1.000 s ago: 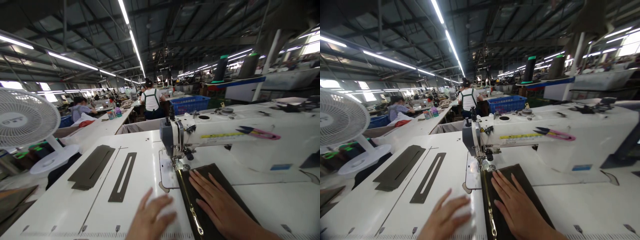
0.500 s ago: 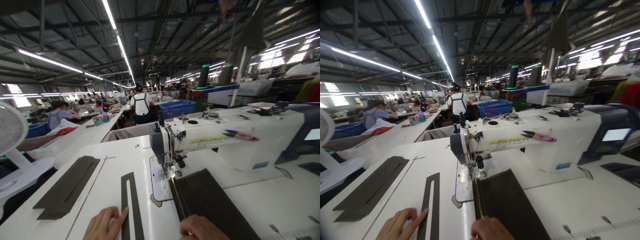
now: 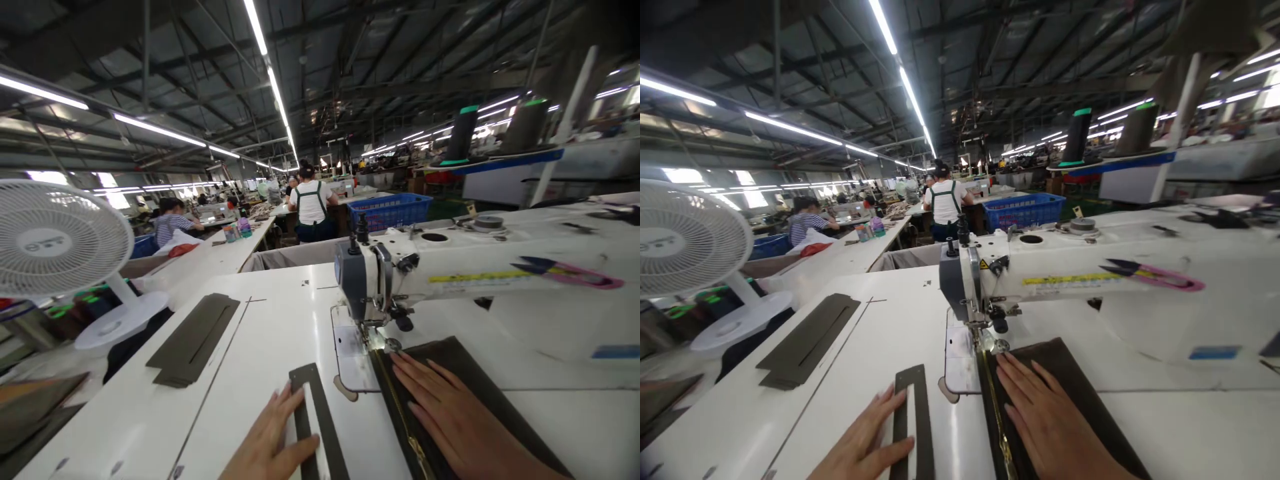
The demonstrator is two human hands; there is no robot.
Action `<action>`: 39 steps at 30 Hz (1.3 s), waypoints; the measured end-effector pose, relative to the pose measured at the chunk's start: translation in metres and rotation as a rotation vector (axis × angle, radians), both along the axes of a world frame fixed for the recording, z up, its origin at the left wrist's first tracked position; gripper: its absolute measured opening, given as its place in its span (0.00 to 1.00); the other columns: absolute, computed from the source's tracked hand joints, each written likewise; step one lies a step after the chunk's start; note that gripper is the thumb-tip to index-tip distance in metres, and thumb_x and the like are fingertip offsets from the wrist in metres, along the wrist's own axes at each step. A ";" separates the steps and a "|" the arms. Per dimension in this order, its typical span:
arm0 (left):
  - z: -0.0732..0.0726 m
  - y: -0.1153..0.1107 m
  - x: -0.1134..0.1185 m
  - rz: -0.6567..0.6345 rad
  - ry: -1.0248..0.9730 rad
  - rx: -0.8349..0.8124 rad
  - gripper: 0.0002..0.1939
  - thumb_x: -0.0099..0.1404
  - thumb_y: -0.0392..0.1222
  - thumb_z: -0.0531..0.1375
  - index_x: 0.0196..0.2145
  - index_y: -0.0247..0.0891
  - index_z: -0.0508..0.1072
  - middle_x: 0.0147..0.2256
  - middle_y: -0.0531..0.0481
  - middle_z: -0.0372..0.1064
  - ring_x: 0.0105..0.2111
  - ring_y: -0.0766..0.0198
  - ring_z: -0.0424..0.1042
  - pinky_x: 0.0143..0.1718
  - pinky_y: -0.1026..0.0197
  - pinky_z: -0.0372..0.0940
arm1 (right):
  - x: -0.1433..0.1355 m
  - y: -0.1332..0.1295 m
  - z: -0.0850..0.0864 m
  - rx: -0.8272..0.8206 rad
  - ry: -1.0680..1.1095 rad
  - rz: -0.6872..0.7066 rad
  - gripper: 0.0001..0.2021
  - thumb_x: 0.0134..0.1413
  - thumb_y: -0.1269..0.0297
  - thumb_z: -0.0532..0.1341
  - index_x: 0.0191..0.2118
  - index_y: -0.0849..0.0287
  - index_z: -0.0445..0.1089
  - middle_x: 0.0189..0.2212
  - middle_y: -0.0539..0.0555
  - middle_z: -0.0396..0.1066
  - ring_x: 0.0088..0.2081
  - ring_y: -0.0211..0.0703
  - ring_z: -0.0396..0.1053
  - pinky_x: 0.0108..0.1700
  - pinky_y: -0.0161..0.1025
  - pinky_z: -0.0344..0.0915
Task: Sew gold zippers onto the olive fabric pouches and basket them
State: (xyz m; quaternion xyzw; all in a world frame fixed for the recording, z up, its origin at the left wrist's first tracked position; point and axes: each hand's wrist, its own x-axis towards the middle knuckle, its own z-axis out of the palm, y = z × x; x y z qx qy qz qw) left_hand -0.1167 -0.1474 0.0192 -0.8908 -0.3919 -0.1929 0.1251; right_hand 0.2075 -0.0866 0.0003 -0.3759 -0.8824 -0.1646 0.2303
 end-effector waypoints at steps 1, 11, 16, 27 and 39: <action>0.003 0.005 0.001 -0.025 0.000 0.005 0.14 0.64 0.45 0.55 0.47 0.44 0.69 0.54 0.43 0.62 0.55 0.50 0.61 0.52 0.50 0.62 | 0.000 0.001 -0.002 0.014 0.002 -0.004 0.23 0.59 0.64 0.50 0.60 0.59 0.55 0.58 0.55 0.57 0.56 0.46 0.60 0.51 0.45 0.63; 0.041 0.041 0.073 -0.102 -0.383 0.018 0.15 0.67 0.33 0.48 0.46 0.38 0.69 0.45 0.44 0.71 0.45 0.62 0.71 0.47 0.58 0.68 | -0.006 -0.002 -0.017 0.034 0.016 -0.022 0.23 0.59 0.64 0.51 0.60 0.56 0.56 0.58 0.54 0.57 0.56 0.46 0.59 0.51 0.44 0.62; 0.009 0.059 0.120 -0.109 -0.218 -0.007 0.10 0.65 0.33 0.53 0.42 0.34 0.71 0.43 0.44 0.73 0.42 0.61 0.73 0.47 0.60 0.68 | -0.006 -0.001 -0.017 0.095 -0.053 0.025 0.29 0.54 0.64 0.54 0.62 0.59 0.52 0.57 0.57 0.57 0.56 0.47 0.60 0.50 0.44 0.64; -0.009 0.067 0.117 -0.124 -0.152 0.189 0.15 0.71 0.39 0.47 0.39 0.37 0.73 0.41 0.46 0.74 0.41 0.58 0.74 0.42 0.58 0.72 | -0.008 0.001 0.013 0.122 0.021 0.043 0.28 0.51 0.70 0.51 0.60 0.64 0.55 0.51 0.57 0.66 0.50 0.44 0.66 0.46 0.40 0.65; -0.003 0.074 0.097 -0.197 0.035 0.078 0.16 0.70 0.36 0.47 0.48 0.43 0.70 0.46 0.49 0.71 0.46 0.62 0.71 0.48 0.63 0.68 | -0.024 0.008 0.012 0.250 0.099 -0.112 0.18 0.61 0.56 0.47 0.52 0.52 0.64 0.39 0.53 0.73 0.39 0.44 0.69 0.40 0.42 0.59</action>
